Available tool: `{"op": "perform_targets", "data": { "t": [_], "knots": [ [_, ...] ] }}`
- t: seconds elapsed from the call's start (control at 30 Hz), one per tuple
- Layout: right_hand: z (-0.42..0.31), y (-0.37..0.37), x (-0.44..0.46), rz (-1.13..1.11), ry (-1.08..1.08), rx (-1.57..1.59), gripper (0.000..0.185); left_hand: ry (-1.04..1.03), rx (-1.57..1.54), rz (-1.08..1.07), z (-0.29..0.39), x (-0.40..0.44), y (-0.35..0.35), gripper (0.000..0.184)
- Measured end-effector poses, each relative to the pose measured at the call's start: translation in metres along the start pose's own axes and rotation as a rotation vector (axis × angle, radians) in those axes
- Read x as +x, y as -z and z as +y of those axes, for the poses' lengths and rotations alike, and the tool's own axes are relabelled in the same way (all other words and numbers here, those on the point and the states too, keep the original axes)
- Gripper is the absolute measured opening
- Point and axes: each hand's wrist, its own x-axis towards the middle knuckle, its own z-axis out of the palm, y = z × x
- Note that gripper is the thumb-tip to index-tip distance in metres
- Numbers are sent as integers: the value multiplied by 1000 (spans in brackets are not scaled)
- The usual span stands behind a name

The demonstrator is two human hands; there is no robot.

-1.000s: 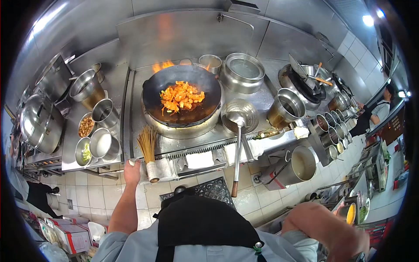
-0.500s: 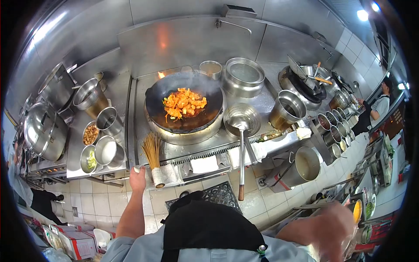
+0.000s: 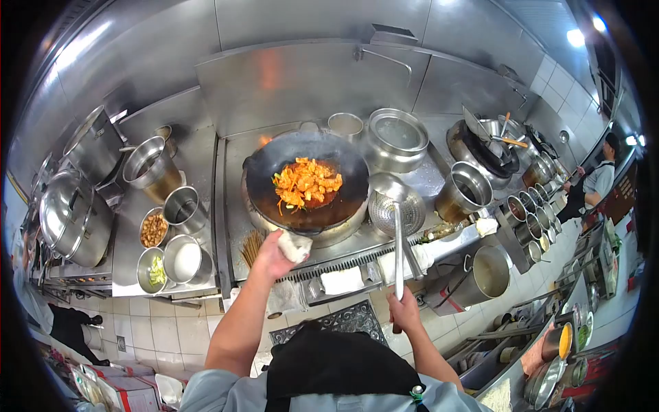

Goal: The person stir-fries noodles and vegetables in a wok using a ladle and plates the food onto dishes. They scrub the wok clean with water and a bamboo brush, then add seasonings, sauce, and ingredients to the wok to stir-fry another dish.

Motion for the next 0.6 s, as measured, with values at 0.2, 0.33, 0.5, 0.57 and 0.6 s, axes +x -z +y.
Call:
{"op": "perform_targets", "data": {
  "t": [0.2,0.33,0.5,0.57,0.6],
  "knots": [
    [-111,7,-11,-350,-24,-84,32,-62,180,264,-16,91,-3,15],
    [-150,7,-2,-452,46,-381,48,-133,77,202,-31,64,-15,8],
    [-211,4,-9,-449,-7,-639,39,-50,168,200,-24,30,-30,5],
    [-202,-5,5,-416,-41,-620,39,-171,189,220,-44,24,-16,5],
    [-183,-6,14,-375,94,-587,40,-194,207,206,-59,11,-1,10]
  ]
}}
